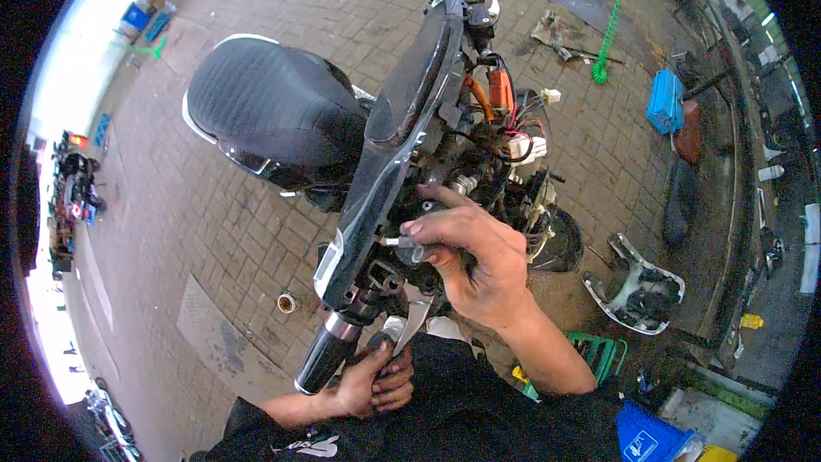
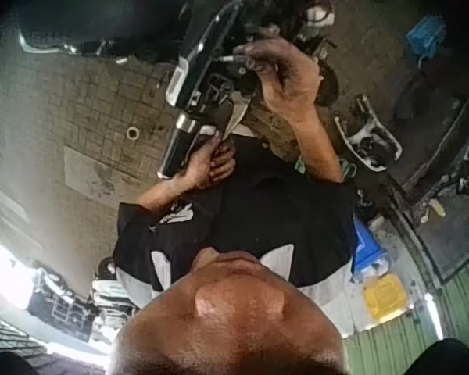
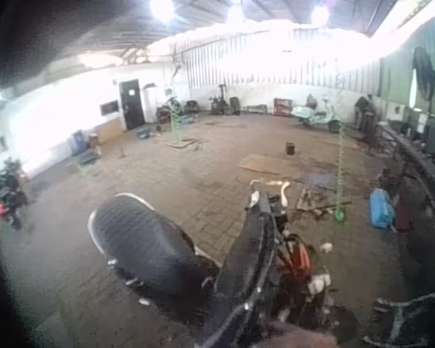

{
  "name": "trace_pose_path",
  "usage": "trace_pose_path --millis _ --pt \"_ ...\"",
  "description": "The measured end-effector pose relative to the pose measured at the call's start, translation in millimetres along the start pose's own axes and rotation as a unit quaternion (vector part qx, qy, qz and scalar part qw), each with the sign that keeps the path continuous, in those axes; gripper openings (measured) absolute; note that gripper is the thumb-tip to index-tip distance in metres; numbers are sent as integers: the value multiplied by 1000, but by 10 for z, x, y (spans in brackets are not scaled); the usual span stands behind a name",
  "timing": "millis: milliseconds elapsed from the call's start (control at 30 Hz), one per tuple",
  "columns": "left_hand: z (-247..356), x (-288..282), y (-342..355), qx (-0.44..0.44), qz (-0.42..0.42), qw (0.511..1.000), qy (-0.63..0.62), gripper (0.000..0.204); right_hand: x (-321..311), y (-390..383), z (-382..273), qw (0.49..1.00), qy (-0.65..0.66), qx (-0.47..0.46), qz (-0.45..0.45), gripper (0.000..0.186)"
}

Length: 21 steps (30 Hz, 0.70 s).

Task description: The person works on a moped brake assembly by applying grease to a small metal part by hand, then uses a metal rod to adjust components on the front handlebars near the brake lever.

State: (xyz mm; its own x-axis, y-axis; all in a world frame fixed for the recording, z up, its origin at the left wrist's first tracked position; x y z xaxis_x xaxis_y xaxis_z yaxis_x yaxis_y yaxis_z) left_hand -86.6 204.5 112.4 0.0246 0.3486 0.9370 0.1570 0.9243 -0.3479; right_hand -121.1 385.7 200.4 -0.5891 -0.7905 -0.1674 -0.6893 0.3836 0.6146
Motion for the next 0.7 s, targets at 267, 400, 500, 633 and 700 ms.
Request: trace_pose_path --millis 267,400,500,633,700 --pt "52 28 -64 -21 40 999 17 35 0 10 -19 999 52 -10 -11 5" --pt "37 -1 -61 -39 64 997 24 36 -26 28 16 998 63 17 -23 5" --pt "60 24 -48 -33 81 994 70 38 -12 49 19 997 54 14 -48 5" --pt "21 11 -6 -49 97 992 60 39 -29 97 -19 991 19 -19 -130 6" --pt "2 15 0 -52 69 996 21 40 -27 128 -25 988 25 -14 -155 7"
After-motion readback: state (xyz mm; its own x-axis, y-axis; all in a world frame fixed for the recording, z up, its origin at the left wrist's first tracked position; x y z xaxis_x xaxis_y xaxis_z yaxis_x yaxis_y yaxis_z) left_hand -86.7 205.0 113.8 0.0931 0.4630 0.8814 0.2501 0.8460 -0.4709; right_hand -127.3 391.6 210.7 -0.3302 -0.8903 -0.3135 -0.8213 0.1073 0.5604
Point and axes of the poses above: each hand's wrist, its own y-axis towards the middle knuckle, its own x-axis out of the palm, z = x × y, the point moved 6 cm from there along y, towards the middle knuckle, and after that the axes turned 3 degrees about -z, right-handed, at the moved point
